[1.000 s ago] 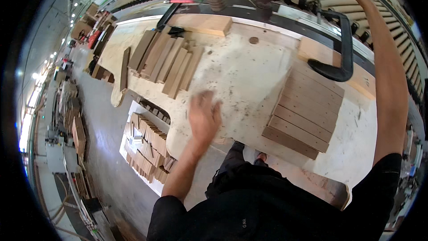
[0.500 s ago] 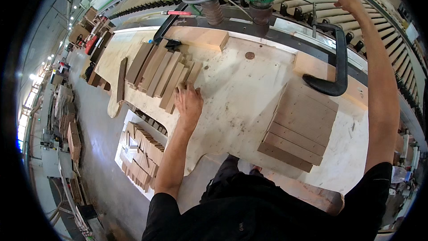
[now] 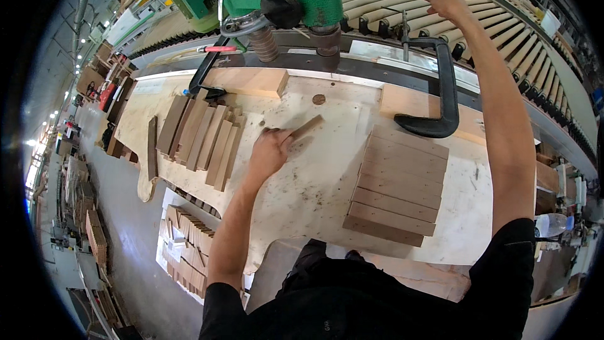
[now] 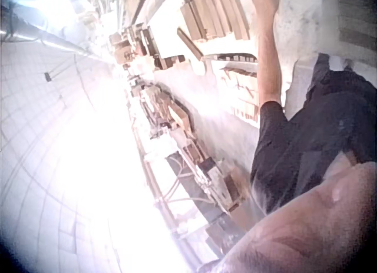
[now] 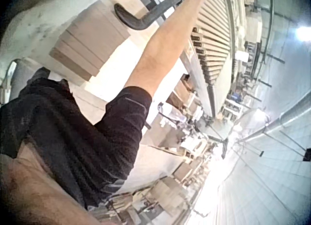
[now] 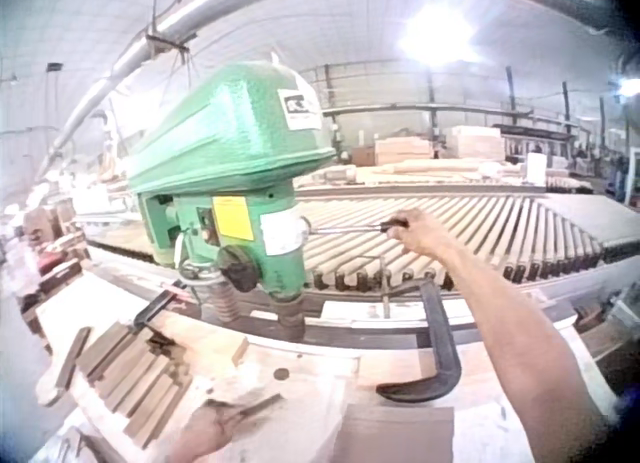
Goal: The person moves a floor fan to a new location and then operates a drill press in a workshop. They repeatedly pick up small rectangular wooden blocks, position them under the drill bit, and activate the machine to drill holes. The processed blocks are stacked on the workbench.
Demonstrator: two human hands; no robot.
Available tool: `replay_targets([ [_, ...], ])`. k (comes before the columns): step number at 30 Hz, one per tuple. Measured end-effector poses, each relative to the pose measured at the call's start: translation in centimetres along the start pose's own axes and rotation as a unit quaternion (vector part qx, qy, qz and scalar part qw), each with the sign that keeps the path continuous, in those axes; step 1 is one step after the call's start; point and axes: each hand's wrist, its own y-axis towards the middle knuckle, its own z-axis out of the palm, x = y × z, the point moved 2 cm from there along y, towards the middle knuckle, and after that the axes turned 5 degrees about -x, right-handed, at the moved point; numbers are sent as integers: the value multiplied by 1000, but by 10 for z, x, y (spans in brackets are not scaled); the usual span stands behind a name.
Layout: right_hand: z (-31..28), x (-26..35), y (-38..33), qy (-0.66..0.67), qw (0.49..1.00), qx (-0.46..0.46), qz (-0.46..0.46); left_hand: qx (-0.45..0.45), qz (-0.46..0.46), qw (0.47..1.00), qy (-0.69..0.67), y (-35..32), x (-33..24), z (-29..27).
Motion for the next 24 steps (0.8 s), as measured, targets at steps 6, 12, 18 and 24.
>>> replay_targets([
  [6, 5, -10, 12, -43, 999, -9, 31, -31, 88, 987, 133, 59, 7, 37],
  [12, -1, -4, 0, -33, 999, -9, -4, -55, 62, 990, 115, 43, -16, 45],
  [18, 2, 1, 4, -29, 999, 19, 12, -114, 186, 976, 19, 91, 0, 67],
  [24, -2, 5, -3, -38, 999, 13, 30, -144, 114, 976, 115, 136, 25, 66],
])
